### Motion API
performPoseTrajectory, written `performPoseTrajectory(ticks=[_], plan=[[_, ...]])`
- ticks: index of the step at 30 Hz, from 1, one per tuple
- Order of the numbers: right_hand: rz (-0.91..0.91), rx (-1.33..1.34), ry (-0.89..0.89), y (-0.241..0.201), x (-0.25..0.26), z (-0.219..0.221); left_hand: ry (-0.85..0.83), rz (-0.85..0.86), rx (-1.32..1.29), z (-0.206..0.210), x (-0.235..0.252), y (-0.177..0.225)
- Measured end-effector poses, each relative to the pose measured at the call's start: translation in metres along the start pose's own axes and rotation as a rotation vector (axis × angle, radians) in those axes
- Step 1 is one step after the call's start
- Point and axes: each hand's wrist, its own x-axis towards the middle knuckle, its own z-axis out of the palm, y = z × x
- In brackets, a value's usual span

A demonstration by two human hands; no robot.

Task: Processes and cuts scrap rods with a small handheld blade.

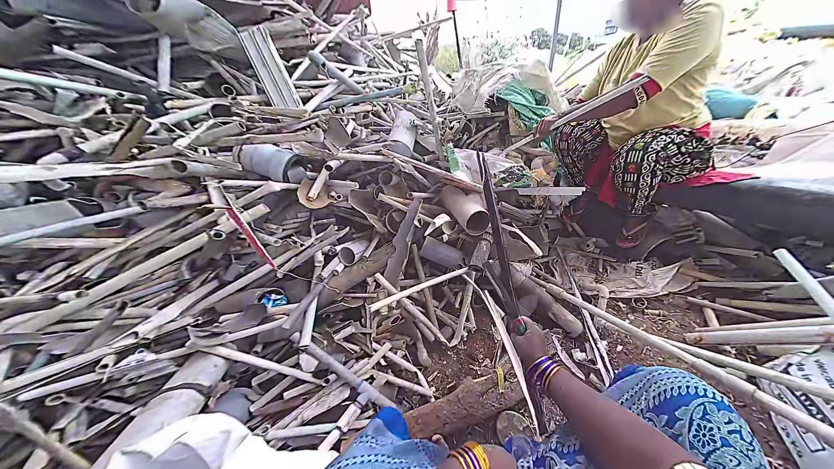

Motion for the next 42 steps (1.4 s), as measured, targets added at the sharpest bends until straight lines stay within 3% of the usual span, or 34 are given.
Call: performPoseTrajectory(ticks=[1,3,6,8,10,12,15,19,22,25,29,31,34,37,42], plan=[[-0.069,0.136,0.095,-0.011,0.000,-0.007,0.050,-0.014,0.005,-0.004,0.002,-0.005],[-0.165,0.440,0.230,-0.036,0.000,-0.025,0.306,-0.099,-0.013,-0.019,-0.009,-0.012],[-0.161,0.813,0.236,-0.069,-0.012,-0.059,0.757,-0.266,-0.209,-0.055,-0.039,-0.020],[-0.089,0.957,0.211,-0.084,-0.025,-0.076,0.912,-0.275,-0.367,-0.070,-0.045,-0.029],[-0.025,1.070,0.208,-0.097,-0.032,-0.089,0.831,-0.161,-0.580,-0.076,-0.046,-0.037],[-0.012,1.175,0.240,-0.103,-0.036,-0.097,0.645,0.049,-0.885,-0.072,-0.041,-0.038],[-0.107,1.257,0.295,-0.102,-0.044,-0.099,0.411,0.345,-1.311,-0.062,-0.043,-0.023],[-0.274,1.162,0.246,-0.087,-0.051,-0.091,0.237,0.684,-1.335,-0.052,-0.045,-0.038],[-0.290,1.093,0.205,-0.080,-0.048,-0.079,0.222,0.572,-1.191,-0.054,-0.046,-0.050],[-0.288,1.018,0.145,-0.076,-0.039,-0.071,0.419,0.354,-1.083,-0.054,-0.052,-0.041],[-0.317,0.644,0.086,-0.069,-0.012,-0.067,0.886,0.138,-0.735,-0.054,-0.051,-0.047],[-0.265,0.446,0.041,-0.067,-0.004,-0.069,0.928,0.092,-0.642,-0.065,-0.057,-0.058],[-0.099,0.352,-0.064,-0.072,-0.001,-0.068,0.861,0.009,-0.618,-0.092,-0.057,-0.081],[-0.015,0.204,-0.218,-0.073,-0.005,-0.062,0.764,0.020,-0.786,-0.114,-0.045,-0.099],[0.116,-0.051,-0.400,-0.063,-0.011,-0.041,0.569,-0.003,-0.804,-0.125,-0.039,-0.115]])
